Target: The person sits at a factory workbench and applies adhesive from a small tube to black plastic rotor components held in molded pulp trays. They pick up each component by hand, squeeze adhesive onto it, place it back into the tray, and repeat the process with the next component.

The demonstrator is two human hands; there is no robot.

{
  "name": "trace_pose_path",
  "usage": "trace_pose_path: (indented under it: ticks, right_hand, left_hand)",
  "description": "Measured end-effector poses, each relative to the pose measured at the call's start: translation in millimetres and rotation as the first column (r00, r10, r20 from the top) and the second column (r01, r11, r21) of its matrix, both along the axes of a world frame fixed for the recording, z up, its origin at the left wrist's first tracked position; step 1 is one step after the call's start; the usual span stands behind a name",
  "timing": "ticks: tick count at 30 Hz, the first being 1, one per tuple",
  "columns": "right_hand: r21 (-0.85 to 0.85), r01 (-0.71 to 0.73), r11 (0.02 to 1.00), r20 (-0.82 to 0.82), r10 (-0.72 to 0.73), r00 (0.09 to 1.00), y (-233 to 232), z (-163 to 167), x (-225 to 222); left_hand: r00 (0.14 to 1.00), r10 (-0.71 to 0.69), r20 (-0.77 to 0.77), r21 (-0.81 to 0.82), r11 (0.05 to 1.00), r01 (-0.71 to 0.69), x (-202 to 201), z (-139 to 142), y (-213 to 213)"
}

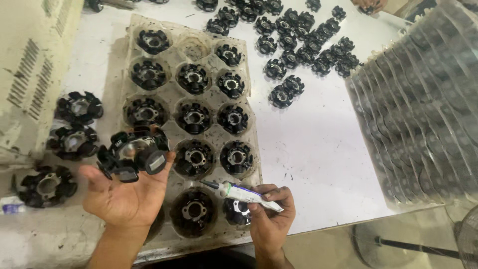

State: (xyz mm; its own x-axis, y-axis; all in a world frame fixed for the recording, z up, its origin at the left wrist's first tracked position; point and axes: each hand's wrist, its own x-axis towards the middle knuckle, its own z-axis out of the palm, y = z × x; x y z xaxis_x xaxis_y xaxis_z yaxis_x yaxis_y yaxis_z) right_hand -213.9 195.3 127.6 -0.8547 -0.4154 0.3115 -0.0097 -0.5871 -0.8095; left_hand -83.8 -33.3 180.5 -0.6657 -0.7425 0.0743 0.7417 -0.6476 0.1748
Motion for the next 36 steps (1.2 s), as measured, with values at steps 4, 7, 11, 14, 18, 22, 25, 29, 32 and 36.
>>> trace_pose_path:
  ticks: [4,7,11,14,18,22,25,29,32,36]
  right_hand:
    - [0.058,0.048,0.997,-0.070,-0.044,0.997,-14,2,6]
    - [0.168,0.195,0.966,-0.265,-0.147,0.953,-31,4,6]
    - [0.155,0.275,0.949,-0.497,-0.166,0.852,-41,13,11]
    - [0.127,0.277,0.952,-0.608,-0.146,0.780,-40,19,17]
    - [0.138,0.306,0.942,-0.681,-0.134,0.720,-36,19,20]
    - [0.133,0.328,0.935,-0.700,-0.145,0.699,-39,17,19]
    - [0.118,0.373,0.920,-0.777,-0.149,0.612,-42,21,20]
    - [0.108,0.448,0.888,-0.880,-0.125,0.458,-40,36,24]
    - [0.081,0.472,0.878,-0.914,-0.123,0.386,-41,44,25]
    - [0.064,0.468,0.881,-0.920,-0.129,0.370,-42,50,23]
  left_hand:
    - [0.995,-0.038,0.088,-0.072,0.996,0.044,10,9,-11]
    - [0.997,-0.070,-0.021,-0.223,0.973,0.063,2,10,-22]
    - [0.959,0.269,0.090,-0.603,0.781,-0.163,-11,5,-17]
    - [0.877,0.473,0.079,-0.737,0.620,-0.268,-14,3,-6]
    - [0.843,0.536,0.041,-0.789,0.535,-0.302,-7,2,2]
    - [0.839,0.544,0.022,-0.808,0.504,-0.305,-6,2,2]
    - [0.853,0.522,-0.015,-0.811,0.492,-0.316,-6,1,1]
    - [0.872,0.489,0.003,-0.819,0.501,-0.278,-5,1,0]
    - [0.879,0.475,0.030,-0.810,0.527,-0.257,-5,2,1]
    - [0.890,0.453,0.059,-0.801,0.554,-0.229,-5,5,2]
